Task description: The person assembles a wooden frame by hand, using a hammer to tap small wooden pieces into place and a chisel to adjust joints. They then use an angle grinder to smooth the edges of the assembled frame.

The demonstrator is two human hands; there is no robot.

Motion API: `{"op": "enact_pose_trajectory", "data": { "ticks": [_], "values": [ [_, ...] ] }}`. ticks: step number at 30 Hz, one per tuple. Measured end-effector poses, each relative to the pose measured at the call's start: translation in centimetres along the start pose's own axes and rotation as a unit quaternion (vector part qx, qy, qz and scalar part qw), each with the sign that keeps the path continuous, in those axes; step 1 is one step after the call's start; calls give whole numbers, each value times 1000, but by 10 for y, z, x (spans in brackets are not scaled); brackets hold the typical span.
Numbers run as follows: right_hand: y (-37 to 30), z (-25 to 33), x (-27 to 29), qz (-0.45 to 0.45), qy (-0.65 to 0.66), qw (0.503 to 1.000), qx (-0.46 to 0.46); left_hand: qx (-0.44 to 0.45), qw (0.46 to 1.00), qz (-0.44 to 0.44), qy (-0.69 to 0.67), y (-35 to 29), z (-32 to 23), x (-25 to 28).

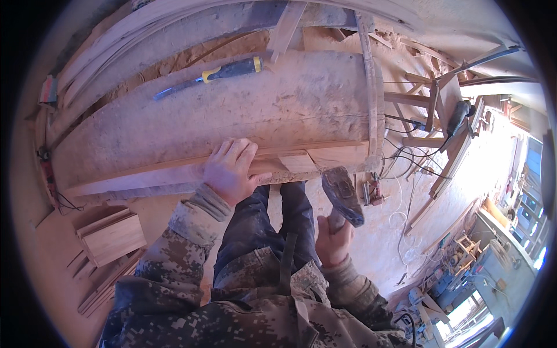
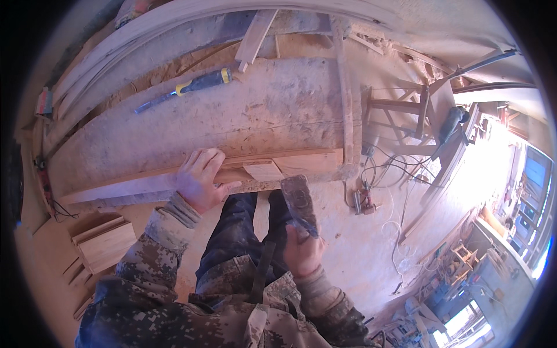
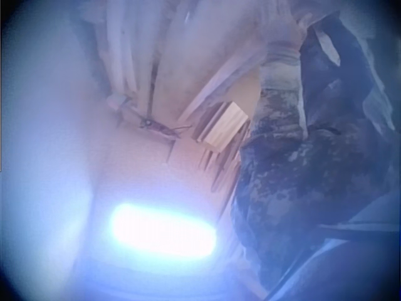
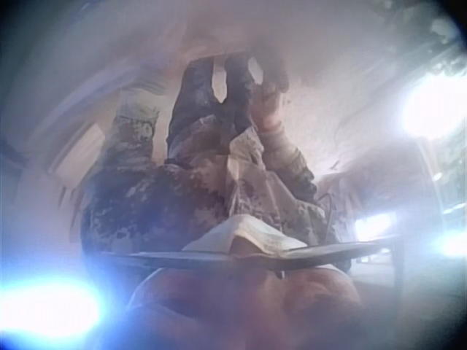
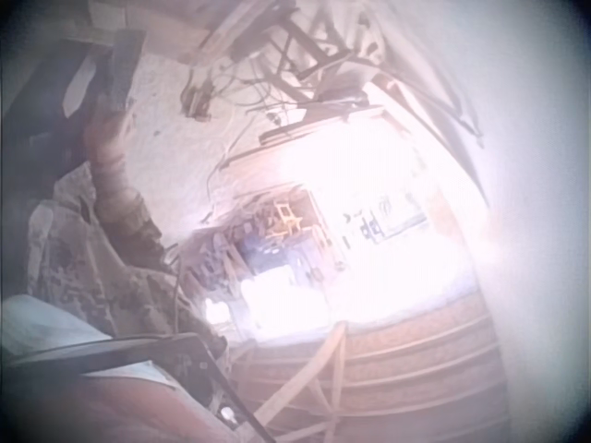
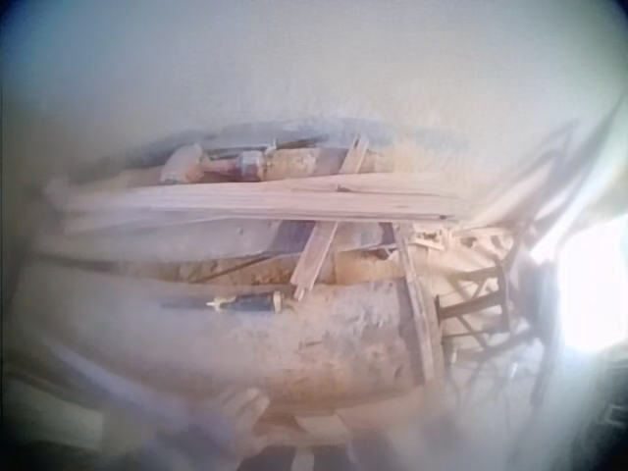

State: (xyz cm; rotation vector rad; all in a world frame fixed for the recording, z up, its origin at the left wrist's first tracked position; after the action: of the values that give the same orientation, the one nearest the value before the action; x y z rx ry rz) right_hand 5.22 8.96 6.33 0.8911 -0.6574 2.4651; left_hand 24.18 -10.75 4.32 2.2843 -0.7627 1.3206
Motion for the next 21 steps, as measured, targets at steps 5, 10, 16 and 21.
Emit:
{"op": "enact_pose_trajectory", "data": {
  "ticks": [5, 10, 16, 21],
  "values": [
    [24, 5, -17, 44, -81, 996, 11, -19, 1000, 0, 10, -2, 3, -2],
    [10, 17, -9, 16, -18, 1000, 13, 0, 1000, 3, -4, -1, 3, -4],
    [15, 6, -21, 43, 9, 999, 0, 3, 1000, 24, -4, 2, 5, -7],
    [-21, -17, -14, 94, 159, 958, -217, -12, 999, 22, -27, 11, -8, -2]
  ]
}}
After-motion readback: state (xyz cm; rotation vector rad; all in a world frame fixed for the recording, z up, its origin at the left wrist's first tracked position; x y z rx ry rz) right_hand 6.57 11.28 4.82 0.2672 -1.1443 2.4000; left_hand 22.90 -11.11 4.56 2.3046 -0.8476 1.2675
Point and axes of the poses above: each hand's wrist, its own y-axis towards the middle knuckle, its own x-axis out of the back of the hand, z = x × y, the point moved 6 cm from there along y, towards the middle knuckle, and after that the axes turned 2 degrees about x, right-handed, at the moved point
